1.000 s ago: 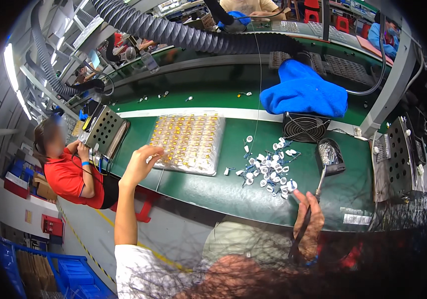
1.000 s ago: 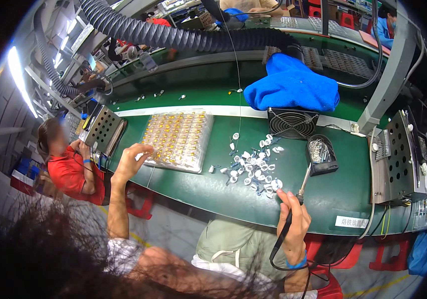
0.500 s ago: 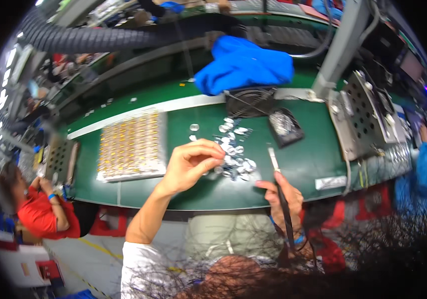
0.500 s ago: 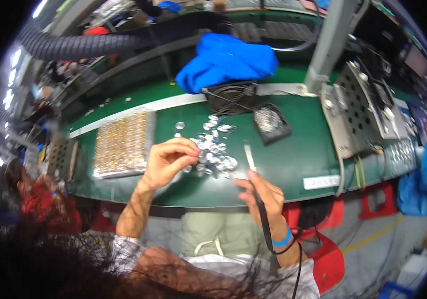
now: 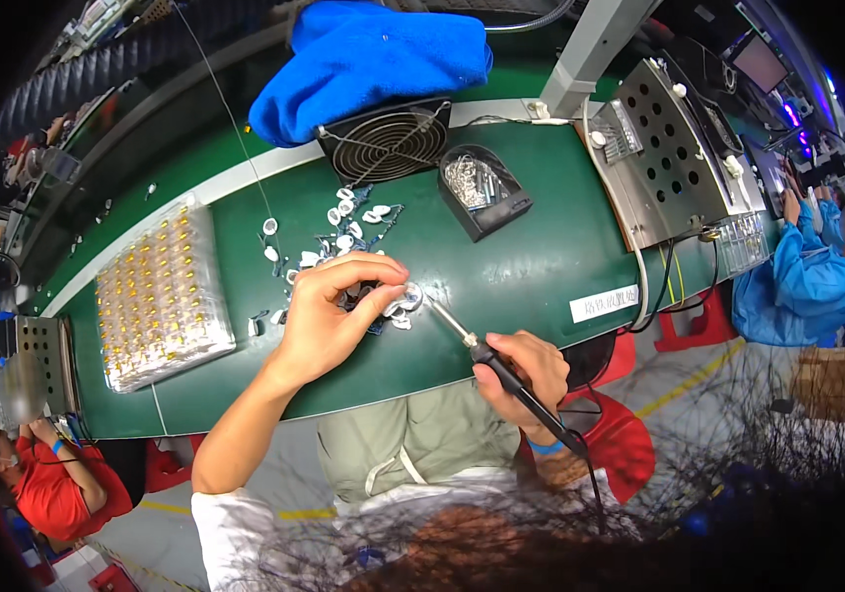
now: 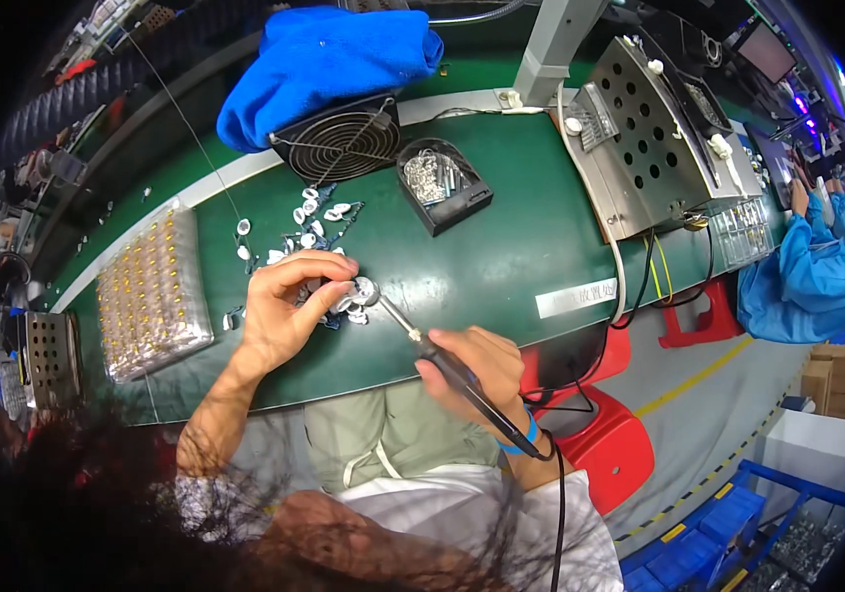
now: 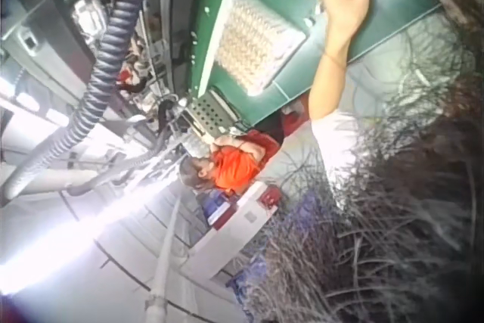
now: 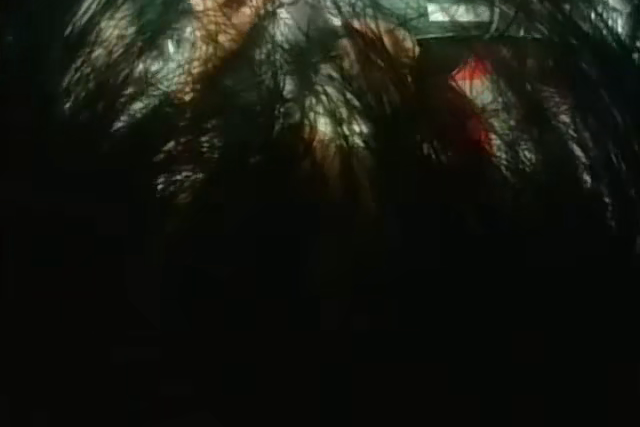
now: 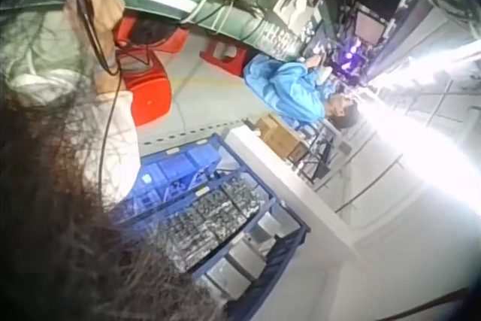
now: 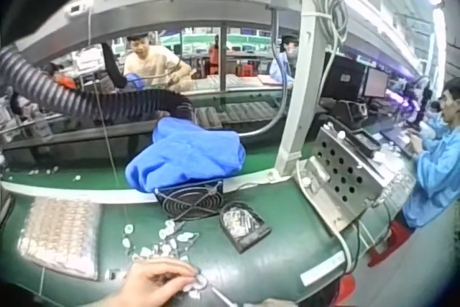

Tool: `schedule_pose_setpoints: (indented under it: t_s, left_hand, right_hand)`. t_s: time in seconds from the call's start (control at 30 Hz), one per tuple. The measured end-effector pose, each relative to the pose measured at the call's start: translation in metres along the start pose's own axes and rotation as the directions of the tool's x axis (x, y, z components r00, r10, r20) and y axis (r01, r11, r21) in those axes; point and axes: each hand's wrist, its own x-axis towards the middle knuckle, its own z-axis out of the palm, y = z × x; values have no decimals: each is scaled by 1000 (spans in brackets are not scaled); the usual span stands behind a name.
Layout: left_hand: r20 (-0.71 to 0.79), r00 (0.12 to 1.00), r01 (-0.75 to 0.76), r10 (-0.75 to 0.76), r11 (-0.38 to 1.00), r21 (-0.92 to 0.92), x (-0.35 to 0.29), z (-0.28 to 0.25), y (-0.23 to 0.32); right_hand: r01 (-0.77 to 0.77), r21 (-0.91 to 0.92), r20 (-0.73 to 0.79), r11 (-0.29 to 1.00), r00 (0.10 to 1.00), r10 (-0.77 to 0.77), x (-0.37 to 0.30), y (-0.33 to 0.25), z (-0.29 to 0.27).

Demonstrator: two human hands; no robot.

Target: Soldering small electronic components onto circuit boards at an industrial workstation.

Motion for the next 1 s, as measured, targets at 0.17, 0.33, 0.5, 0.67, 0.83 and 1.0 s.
schedule_pose_setpoints:
  t_s: [0.17, 0.33, 0.5, 0.67, 0.83, 1.0]
  left_hand:
    - [-6, 1000, 26, -26, 1000, 13, 1, 6, 0]
    - [26, 995, 92, -93, 996, 16, 2, 3, 7]
    - [23, 995, 93, -94, 995, 44, 3, 3, 6]
    - [28, 997, 71, -73, 995, 69, 4, 3, 8]
    - [19, 999, 49, -51, 994, 95, 5, 4, 9]
    - [10, 999, 30, -31, 995, 99, 5, 5, 8]
  right_hand:
    - [-13, -8, 48, 1000, 999, 13, -3, 2, -1]
    - [70, -11, 82, 997, 994, -69, -2, 6, 1]
    - [51, -22, 120, 998, 992, -48, -1, 5, -1]
    - [51, -24, 140, 998, 989, -47, 0, 5, -1]
    - [79, 5, 106, 997, 991, -79, 2, 5, 1]
    - [77, 17, 112, 997, 991, -78, 2, 6, 0]
